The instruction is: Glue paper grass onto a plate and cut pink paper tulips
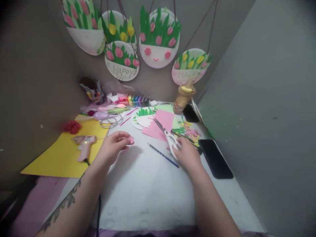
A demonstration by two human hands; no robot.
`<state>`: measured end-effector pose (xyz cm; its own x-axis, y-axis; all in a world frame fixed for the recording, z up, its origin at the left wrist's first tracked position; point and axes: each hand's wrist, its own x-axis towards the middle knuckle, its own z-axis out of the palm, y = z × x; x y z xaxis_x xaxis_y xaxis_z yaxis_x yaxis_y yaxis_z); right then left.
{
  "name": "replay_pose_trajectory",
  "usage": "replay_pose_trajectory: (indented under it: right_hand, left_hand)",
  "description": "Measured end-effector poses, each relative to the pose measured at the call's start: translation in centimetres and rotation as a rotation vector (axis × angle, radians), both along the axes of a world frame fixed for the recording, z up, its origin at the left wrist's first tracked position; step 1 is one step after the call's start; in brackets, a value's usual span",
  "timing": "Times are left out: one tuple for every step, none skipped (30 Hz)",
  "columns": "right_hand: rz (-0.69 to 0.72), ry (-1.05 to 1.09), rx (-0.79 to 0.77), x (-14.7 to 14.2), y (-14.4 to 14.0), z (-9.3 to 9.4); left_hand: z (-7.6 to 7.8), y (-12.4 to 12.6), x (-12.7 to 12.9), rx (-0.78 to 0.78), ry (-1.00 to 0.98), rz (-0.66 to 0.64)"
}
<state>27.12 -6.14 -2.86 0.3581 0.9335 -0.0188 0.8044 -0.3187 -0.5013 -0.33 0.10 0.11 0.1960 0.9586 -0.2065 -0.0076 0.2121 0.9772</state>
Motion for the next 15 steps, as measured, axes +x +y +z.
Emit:
replay_pose_trajectory:
  right_hand:
    - [0.012, -0.019, 0.005, 0.6, 0.1, -0.2]
    - [0.03, -0.036, 0.011, 1.1, 0.1, -0.5]
    - [0.051, -0.054, 0.017, 1.5, 0.1, -0.7]
    - [0.07, -0.07, 0.018, 1.9, 0.1, -1.0]
    - [0.083, -0.085, 0.013, 2.1, 0.1, -1.3]
    - [0.091, -0.098, 0.002, 2.3, 0.1, -1.5]
    - [0.096, -0.11, -0.01, 2.4, 0.1, -1.8]
    - [0.096, -0.123, -0.019, 2.5, 0.2, -2.0]
    - [0.092, -0.138, -0.025, 2.6, 0.3, -2.2]
    - [0.087, -0.156, -0.028, 2.7, 0.3, -2.3]
    - [0.082, -0.178, -0.027, 2.7, 0.4, -2.4]
    - [0.074, -0.204, -0.02, 2.7, 0.4, -2.4]
    - [0.06, -0.23, -0.002, 2.6, 0.4, -2.4]
    - [0.043, -0.251, 0.033, 2.3, 0.4, -2.2]
    - [0.028, -0.255, 0.093, 1.7, 0.3, -2.0]
  left_hand:
    - [-0.2, 0.0, 0.2, -0.002, 0.001, -0.001]
    - [-0.4, 0.1, 0.4, 0.001, 0.008, -0.005]
    - [-0.6, 0.1, 0.5, 0.009, 0.023, -0.005]
    - [-0.6, 0.0, 0.7, 0.022, 0.049, -0.002]
    - [-0.7, 0.0, 0.9, 0.039, 0.084, 0.002]
    - [-0.7, -0.1, 1.0, 0.055, 0.126, 0.002]
    - [-0.8, -0.2, 1.2, 0.068, 0.172, -0.001]
    - [-0.8, -0.3, 1.3, 0.077, 0.217, -0.005]
    - [-0.9, -0.4, 1.4, 0.086, 0.255, -0.009]
    - [-1.0, -0.5, 1.5, 0.095, 0.284, -0.013]
    - [-1.2, -0.5, 1.6, 0.11, 0.301, -0.014]
    - [-1.3, -0.6, 1.6, 0.128, 0.31, -0.015]
    - [-1.6, -0.7, 1.7, 0.147, 0.312, -0.018]
    - [-1.8, -0.7, 1.7, 0.164, 0.31, -0.024]
    - [-2.0, -0.7, 1.7, 0.176, 0.305, -0.033]
